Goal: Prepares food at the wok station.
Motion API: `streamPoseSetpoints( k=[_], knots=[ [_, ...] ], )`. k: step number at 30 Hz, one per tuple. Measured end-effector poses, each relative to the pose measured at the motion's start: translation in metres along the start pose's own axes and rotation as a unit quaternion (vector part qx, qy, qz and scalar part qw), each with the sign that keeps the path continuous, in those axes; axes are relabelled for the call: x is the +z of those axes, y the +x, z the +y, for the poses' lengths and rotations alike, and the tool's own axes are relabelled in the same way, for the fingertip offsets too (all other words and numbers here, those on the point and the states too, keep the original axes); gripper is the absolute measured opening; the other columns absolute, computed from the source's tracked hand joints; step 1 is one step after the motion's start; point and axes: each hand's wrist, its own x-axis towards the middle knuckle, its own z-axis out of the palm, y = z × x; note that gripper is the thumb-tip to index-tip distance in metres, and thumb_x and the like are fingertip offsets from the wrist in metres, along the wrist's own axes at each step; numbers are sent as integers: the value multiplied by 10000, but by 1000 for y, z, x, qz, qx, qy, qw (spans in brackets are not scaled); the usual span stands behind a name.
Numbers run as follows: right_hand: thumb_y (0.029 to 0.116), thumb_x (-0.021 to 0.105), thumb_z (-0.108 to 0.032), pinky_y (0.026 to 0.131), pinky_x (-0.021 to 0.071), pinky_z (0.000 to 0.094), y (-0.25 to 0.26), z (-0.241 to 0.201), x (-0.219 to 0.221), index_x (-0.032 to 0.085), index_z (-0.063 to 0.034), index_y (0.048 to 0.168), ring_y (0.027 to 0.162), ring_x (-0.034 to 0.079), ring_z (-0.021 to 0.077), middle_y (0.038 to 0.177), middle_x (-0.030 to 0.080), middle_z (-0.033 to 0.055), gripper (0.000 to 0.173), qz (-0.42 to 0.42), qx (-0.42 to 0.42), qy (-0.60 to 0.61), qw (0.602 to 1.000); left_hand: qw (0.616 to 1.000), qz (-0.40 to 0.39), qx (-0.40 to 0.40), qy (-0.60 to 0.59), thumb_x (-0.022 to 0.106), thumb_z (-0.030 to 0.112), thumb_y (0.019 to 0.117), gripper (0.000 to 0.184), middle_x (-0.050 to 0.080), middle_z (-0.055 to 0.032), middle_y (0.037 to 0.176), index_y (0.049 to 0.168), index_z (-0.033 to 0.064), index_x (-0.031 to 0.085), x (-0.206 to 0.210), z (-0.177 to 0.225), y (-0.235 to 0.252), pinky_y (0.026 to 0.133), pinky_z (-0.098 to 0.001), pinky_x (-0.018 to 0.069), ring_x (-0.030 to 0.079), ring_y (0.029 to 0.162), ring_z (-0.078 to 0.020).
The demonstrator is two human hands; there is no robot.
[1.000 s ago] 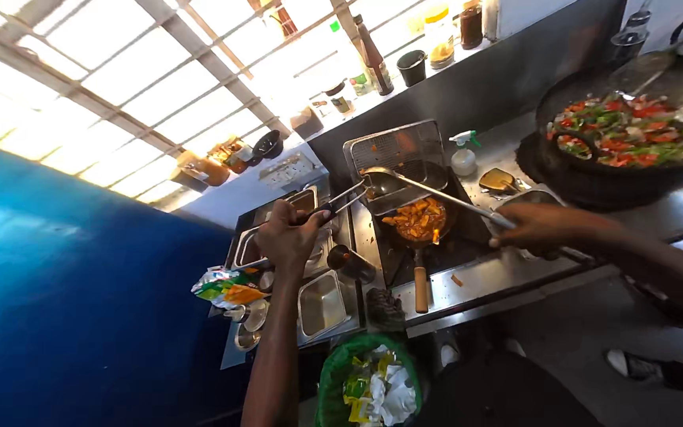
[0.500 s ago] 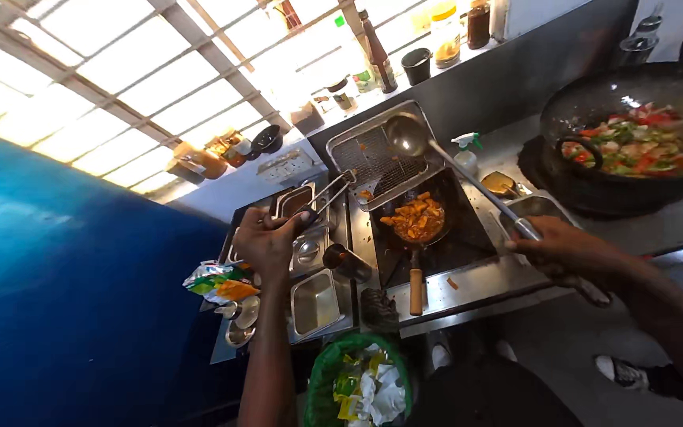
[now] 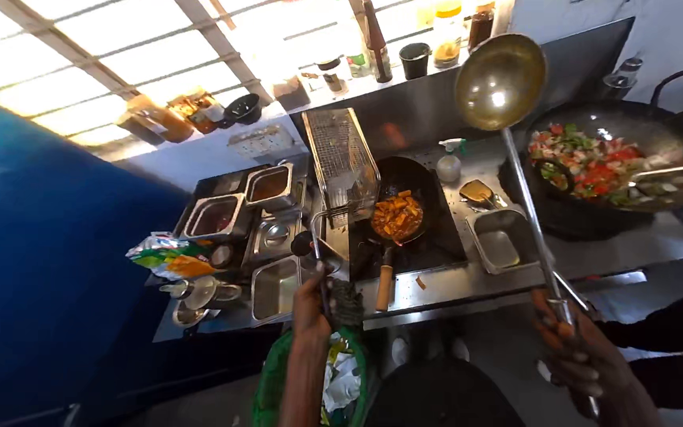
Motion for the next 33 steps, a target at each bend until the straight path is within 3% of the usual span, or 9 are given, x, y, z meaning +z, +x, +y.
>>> streamPoseSetpoints(
  k=[3, 6, 9, 13, 19, 23, 26, 30, 33],
  knots=[
    [987, 686, -276, 364, 468, 183, -3, 5, -2, 606, -157, 1123, 419, 508, 1, 622, 519, -79, 198, 13, -10, 0, 1000, 997, 47, 53, 15, 560, 193, 1058, 247, 582, -41, 625, 917, 3, 633, 23, -13, -12, 340, -224, 462, 509, 400, -78],
    [985, 690, -262, 360, 464, 181, -2, 10, 2, 598, -173, 1131, 414, 501, -3, 622, 518, -84, 194, 29, -2, -20, 999, 983, 85, 126, 106, 753, 129, 929, 152, 624, -76, 674, 918, 6, 666, 40, -32, -24, 463, -295, 523, 574, 505, -140],
    [970, 712, -274, 357, 458, 184, 0, 16, 4, 591, -216, 1118, 411, 489, -6, 625, 517, -95, 200, 32, 23, -62, 997, 964, 101, 156, 188, 732, 34, 813, 188, 633, -129, 717, 977, -6, 649, 47, -52, -34, 526, -415, 533, 616, 581, -234],
    [968, 721, -260, 352, 446, 188, 3, 20, 8, 577, -194, 1096, 400, 477, 4, 616, 501, -83, 204, 7, 44, -85, 995, 949, 83, 210, 222, 746, 86, 768, 235, 640, -101, 692, 972, 21, 649, 51, -49, -46, 487, -408, 537, 625, 548, -228],
    [924, 768, -312, 374, 438, 176, 0, 12, 9, 639, -271, 1116, 453, 503, -15, 682, 590, -108, 234, 24, 73, -168, 983, 936, -11, 249, 247, 785, 170, 819, 382, 686, -69, 816, 1158, 66, 640, 57, -34, -66, 560, -376, 572, 650, 642, -186],
    [947, 746, -284, 373, 446, 181, -2, 2, 13, 624, -284, 1163, 454, 512, -12, 701, 615, -117, 248, -11, 78, -180, 981, 941, -97, 248, 210, 818, 152, 826, 412, 690, -76, 748, 1168, 19, 630, 72, -51, -77, 531, -361, 600, 661, 565, -182],
    [946, 748, -261, 361, 430, 189, -6, -6, 18, 619, -269, 1136, 443, 493, -3, 685, 592, -109, 230, -29, 87, -177, 980, 950, -231, 181, 109, 759, 71, 908, 432, 700, -133, 705, 1266, -18, 533, 78, -59, -95, 546, -353, 636, 702, 549, -223],
    [958, 727, -235, 369, 430, 200, -7, -7, 25, 604, -248, 1124, 446, 497, 12, 684, 585, -92, 207, -63, 96, -187, 976, 953, -271, 115, 77, 721, 96, 945, 312, 566, -64, 627, 1178, 15, 530, 75, -70, -109, 446, -268, 512, 558, 460, -136],
    [950, 745, -256, 367, 436, 190, -4, 10, 44, 616, -257, 1108, 448, 500, 1, 689, 589, -97, 204, -47, 100, -205, 973, 957, -266, 96, 67, 690, 168, 980, 306, 548, -36, 652, 1184, 30, 508, 67, -77, -113, 444, -251, 493, 532, 465, -114]
  ],
)
